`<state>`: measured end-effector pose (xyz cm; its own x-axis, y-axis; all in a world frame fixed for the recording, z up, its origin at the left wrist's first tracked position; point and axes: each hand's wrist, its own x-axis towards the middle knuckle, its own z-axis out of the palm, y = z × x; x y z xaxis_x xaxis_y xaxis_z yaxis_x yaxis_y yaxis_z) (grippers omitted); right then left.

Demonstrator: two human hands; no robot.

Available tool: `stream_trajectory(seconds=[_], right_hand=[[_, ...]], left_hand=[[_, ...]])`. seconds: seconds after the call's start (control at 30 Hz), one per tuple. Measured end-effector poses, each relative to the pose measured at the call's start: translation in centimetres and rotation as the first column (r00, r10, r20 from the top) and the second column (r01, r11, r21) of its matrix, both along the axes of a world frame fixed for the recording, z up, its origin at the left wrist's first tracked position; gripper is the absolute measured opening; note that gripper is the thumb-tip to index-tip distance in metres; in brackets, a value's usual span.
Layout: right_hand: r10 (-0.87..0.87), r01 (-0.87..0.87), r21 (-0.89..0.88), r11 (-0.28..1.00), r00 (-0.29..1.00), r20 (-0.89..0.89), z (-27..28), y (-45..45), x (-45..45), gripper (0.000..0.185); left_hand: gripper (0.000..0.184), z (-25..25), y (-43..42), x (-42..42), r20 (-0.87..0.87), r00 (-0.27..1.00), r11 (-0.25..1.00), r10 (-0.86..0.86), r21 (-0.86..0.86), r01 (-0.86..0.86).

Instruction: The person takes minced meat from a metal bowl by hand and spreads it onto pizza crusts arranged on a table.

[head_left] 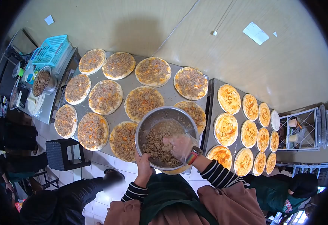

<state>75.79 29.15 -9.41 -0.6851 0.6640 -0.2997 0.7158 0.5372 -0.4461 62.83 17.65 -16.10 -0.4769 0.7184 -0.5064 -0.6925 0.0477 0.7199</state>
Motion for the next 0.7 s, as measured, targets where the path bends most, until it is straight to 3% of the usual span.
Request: stream_trajectory(seconds=[0.03, 0.1, 0.13, 0.2, 0.23, 0.3, 0.33, 0.4, 0.43, 0.5, 0.63, 0.67, 0.7], right_hand=[[-0.007, 0.007, 0.001, 1.000, 1.000, 0.001, 0.1, 0.0, -0.2, 0.018], [-0.009, -0.029, 0.207, 0.978, 0.984, 0.177, 0.4, 0.2, -0.4, 0.018], [-0.012, -0.025, 0.203, 0.979, 0.983, 0.181, -0.1, 0.2, -0.1, 0.018], [-0.073, 0.072, 0.081, 0.994, 0.997, 0.012, -2.4, 0.4, 0.6, 0.017], [-0.078, 0.076, 0.084, 0.994, 0.997, 0.011, -3.7, 1.0, 1.1, 0.017], [-0.028, 0.047, 0.080, 0.996, 0.976, -0.218, -4.8, 2.6, 2.1, 0.016], [-0.032, 0.049, 0.075, 0.996, 0.976, -0.216, -4.4, 3.0, 2.5, 0.016], [-0.332, 0.240, -0.398, 0.885, 0.926, -0.181, -2.8, 4.2, 3.2, 0.022], [-0.346, 0.256, -0.395, 0.882, 0.922, -0.174, -2.0, 4.6, 3.5, 0.022], [-0.610, 0.267, -0.855, 0.444, 0.789, -0.071, -0.9, 5.6, 4.5, 0.026], [-0.613, 0.025, -0.860, 0.510, 0.712, -0.343, 0.0, 7.0, 7.0, 0.018], [-0.594, -0.017, -0.794, 0.607, 0.655, -0.467, 0.4, 7.2, 7.5, 0.016], [-0.606, 0.004, -0.792, 0.610, 0.647, -0.463, 0.2, 7.7, 8.3, 0.016]], left_hand=[[0.053, -0.3, -0.1, 0.0, -0.004, 1.000, 1.000, -0.004, 0.005, 0.004], [0.054, -0.6, -0.1, -0.2, -0.008, 1.000, 1.000, -0.029, 0.002, 0.029], [0.056, -0.7, -0.3, -0.1, -0.010, 0.999, 0.999, -0.047, -0.009, 0.046], [0.056, -0.7, -0.4, 0.2, -0.021, 0.999, 0.998, -0.049, -0.034, 0.049], [0.056, -0.7, -0.1, 0.1, -0.038, 0.998, 0.998, -0.043, -0.047, 0.041], [0.055, -1.1, 0.1, 0.1, -0.014, 0.999, 0.999, -0.033, -0.026, 0.033], [0.053, -1.4, -0.1, 0.1, 0.011, 1.000, 0.999, -0.028, -0.016, 0.028], [0.052, -1.7, -0.2, -0.1, 0.009, 0.999, 0.999, -0.035, -0.033, 0.035], [0.051, -1.7, -0.1, -0.2, 0.008, 0.999, 0.998, -0.038, -0.045, 0.038], [0.049, -0.5, 0.2, 0.0, 0.015, 0.999, 0.996, -0.047, -0.079, 0.048], [0.048, -0.8, 0.3, -0.2, -0.002, 0.999, 0.992, -0.050, -0.117, 0.049], [0.044, -0.3, 0.5, 0.0, -0.007, 0.999, 0.990, -0.041, -0.132, 0.039], [0.044, -0.7, 0.5, 0.1, 0.002, 0.998, 0.990, -0.062, -0.128, 0.062]])
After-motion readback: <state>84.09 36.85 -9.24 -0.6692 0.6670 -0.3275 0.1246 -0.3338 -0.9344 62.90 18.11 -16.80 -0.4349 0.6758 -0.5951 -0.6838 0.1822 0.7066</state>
